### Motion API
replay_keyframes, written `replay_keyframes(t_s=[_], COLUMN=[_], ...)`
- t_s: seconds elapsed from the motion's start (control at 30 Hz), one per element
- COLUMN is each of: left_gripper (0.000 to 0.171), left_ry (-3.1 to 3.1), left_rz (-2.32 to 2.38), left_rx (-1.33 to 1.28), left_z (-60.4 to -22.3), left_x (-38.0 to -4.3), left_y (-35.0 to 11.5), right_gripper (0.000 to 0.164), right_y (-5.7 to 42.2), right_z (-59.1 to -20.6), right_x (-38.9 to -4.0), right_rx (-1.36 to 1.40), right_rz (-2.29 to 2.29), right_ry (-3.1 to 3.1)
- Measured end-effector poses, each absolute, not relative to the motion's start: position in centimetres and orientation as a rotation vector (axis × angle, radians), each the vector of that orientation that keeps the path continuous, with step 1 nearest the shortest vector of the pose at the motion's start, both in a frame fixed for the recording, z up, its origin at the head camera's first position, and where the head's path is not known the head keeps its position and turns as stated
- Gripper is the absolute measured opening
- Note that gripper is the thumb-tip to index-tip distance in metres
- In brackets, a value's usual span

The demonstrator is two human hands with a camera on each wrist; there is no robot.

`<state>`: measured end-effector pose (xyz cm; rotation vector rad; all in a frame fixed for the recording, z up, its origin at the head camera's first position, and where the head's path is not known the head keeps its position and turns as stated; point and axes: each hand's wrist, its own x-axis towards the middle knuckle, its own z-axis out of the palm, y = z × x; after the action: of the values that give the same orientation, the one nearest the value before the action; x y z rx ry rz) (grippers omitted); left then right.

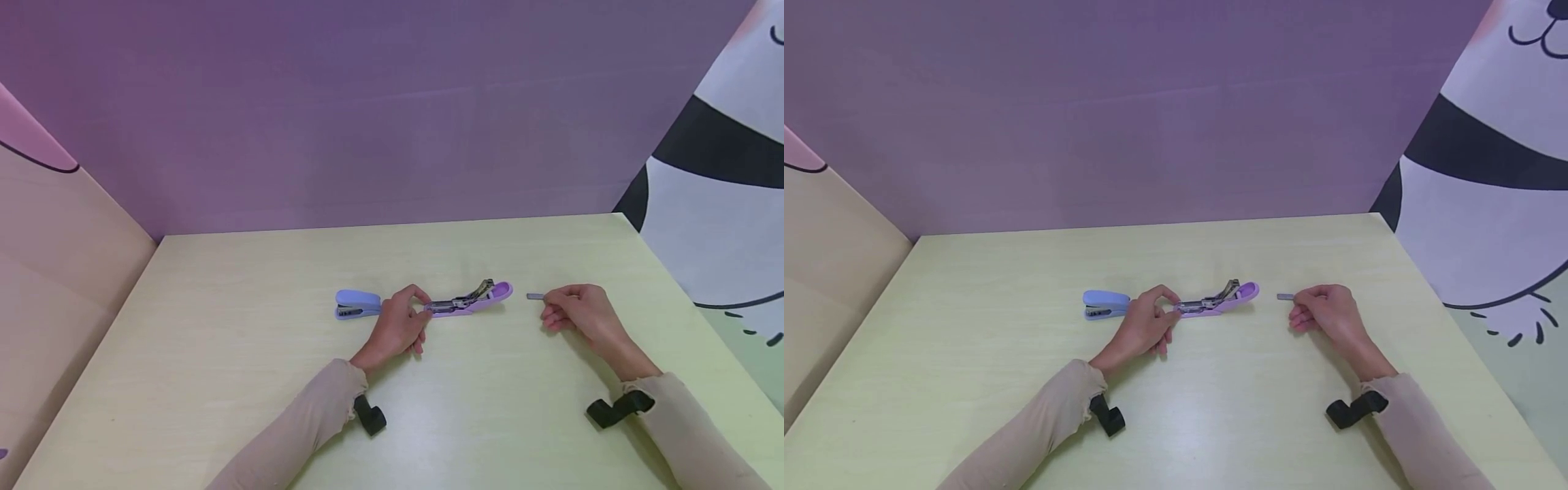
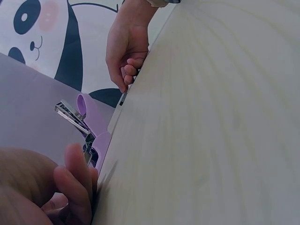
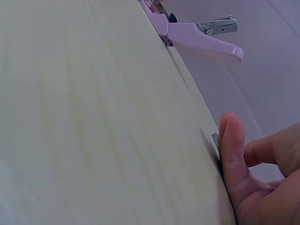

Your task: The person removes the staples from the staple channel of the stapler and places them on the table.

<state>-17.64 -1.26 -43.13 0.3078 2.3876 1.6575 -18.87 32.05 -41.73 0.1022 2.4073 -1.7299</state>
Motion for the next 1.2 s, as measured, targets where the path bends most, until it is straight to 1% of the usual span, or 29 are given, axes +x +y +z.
replay_keyframes(t_s=[0.33,0.57,0.7,0.87,1.03,1.2], left_gripper=[0.017,0.03,0.034,0.034,0.033,0.028], left_ry=[2.38,2.332,2.308,2.296,2.362,2.497], left_rz=[1.673,1.694,1.68,1.653,1.62,1.583], left_rx=[0.308,0.344,0.341,0.35,0.401,0.401], left_z=[-43.4,-43.1,-42.6,-41.2,-39.6,-38.6], left_x=[-18.0,-17.9,-17.4,-16.0,-15.0,-14.7], left_y=[-1.4,-2.3,-3.0,-4.4,-6.4,-8.5], right_gripper=[0.037,0.037,0.039,0.042,0.036,0.028], right_y=[31.8,31.2,30.6,29.5,27.6,25.6], right_z=[-41.9,-41.7,-41.2,-39.7,-37.9,-36.6], right_x=[-19.1,-19.3,-19.3,-18.6,-18.0,-17.7], right_rx=[0.128,0.119,0.122,0.108,0.05,-0.085], right_rz=[-1.769,-1.795,-1.771,-1.722,-1.718,-1.745], right_ry=[2.413,2.426,2.468,2.546,2.616,2.658])
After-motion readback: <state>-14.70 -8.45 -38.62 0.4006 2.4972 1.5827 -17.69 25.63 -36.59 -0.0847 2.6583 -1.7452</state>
